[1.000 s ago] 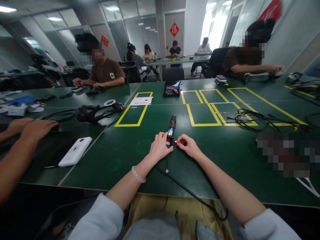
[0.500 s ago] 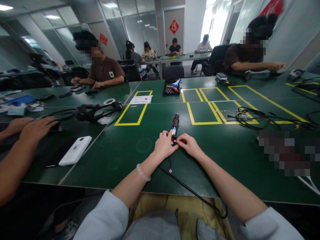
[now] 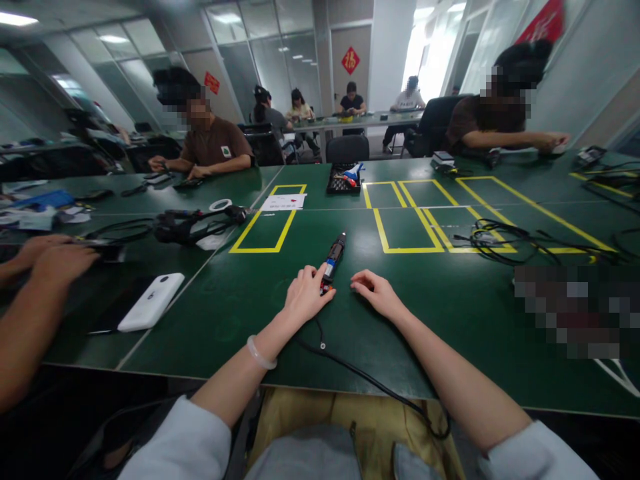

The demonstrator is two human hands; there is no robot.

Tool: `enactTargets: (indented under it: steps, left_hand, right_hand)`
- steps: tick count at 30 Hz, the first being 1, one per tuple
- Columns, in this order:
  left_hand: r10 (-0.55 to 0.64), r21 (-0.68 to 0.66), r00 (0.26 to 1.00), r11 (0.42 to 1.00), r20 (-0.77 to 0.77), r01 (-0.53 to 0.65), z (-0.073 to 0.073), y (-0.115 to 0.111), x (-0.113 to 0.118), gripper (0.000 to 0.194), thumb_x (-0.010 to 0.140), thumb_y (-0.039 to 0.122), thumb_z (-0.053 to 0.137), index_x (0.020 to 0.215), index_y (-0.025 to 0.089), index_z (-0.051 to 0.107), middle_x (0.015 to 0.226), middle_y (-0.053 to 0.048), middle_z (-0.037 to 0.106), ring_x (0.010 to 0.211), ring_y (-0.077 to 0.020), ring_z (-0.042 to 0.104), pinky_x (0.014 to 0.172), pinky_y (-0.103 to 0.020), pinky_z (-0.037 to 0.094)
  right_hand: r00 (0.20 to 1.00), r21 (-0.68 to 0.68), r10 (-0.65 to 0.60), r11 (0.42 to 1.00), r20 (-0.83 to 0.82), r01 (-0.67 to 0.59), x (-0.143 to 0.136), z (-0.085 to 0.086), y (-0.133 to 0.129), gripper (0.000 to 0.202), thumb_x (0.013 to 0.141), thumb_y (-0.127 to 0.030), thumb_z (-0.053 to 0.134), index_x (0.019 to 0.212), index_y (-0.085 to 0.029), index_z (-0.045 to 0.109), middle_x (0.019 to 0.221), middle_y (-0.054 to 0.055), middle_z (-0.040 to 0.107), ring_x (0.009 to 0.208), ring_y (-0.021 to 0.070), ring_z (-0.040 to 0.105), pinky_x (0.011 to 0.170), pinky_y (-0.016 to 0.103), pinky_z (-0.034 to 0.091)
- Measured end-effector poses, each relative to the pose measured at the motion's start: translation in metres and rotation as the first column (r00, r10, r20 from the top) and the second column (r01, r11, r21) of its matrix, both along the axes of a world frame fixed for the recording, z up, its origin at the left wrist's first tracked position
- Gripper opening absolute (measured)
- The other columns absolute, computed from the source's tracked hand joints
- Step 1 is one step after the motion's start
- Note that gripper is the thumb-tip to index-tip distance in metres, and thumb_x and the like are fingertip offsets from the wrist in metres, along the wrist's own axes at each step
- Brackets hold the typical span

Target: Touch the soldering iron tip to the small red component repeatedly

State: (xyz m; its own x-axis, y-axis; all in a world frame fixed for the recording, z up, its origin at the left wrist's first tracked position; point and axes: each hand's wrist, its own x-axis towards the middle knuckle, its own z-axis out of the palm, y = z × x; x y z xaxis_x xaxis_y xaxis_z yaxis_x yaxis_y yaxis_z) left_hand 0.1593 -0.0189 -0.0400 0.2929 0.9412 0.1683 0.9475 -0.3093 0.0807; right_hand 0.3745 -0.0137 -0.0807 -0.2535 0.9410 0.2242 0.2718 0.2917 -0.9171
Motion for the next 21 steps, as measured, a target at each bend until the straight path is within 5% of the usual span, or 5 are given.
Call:
enactTargets:
  steps: [15,21]
  left_hand:
    - [0.384,-0.035,0.892,0.915,-0.238,-0.403,0.008,0.025,-0.208,0.072,0.085,0.062,0.034,0.146,0.023,0.032,0.13,-0.017,0.046,0.114,-0.0356,0.047,0.096,-0.046,0.034]
    - [0.448,-0.035,0.863,0.883,-0.235,-0.468,0.014,0.033,-0.251,0.07,0.084,0.059,0.037,0.144,0.022,0.037,0.133,-0.019,0.047,0.12,-0.0395,0.043,0.103,-0.054,0.024]
  right_hand:
    - [0.996,-0.027,0.049,0.999,0.072,-0.047,0.0,0.004,-0.003,0.016,0.085,-0.028,0.054,0.093,-0.018,0.064,0.081,0.002,0.069,0.07,0.0152,0.06,0.067,0.027,0.045]
    - [0.994,-0.025,0.081,0.997,0.077,-0.08,0.0,0.005,-0.003,0.015,0.086,-0.028,0.054,0.091,-0.018,0.064,0.083,0.003,0.07,0.073,0.0159,0.063,0.07,0.028,0.046]
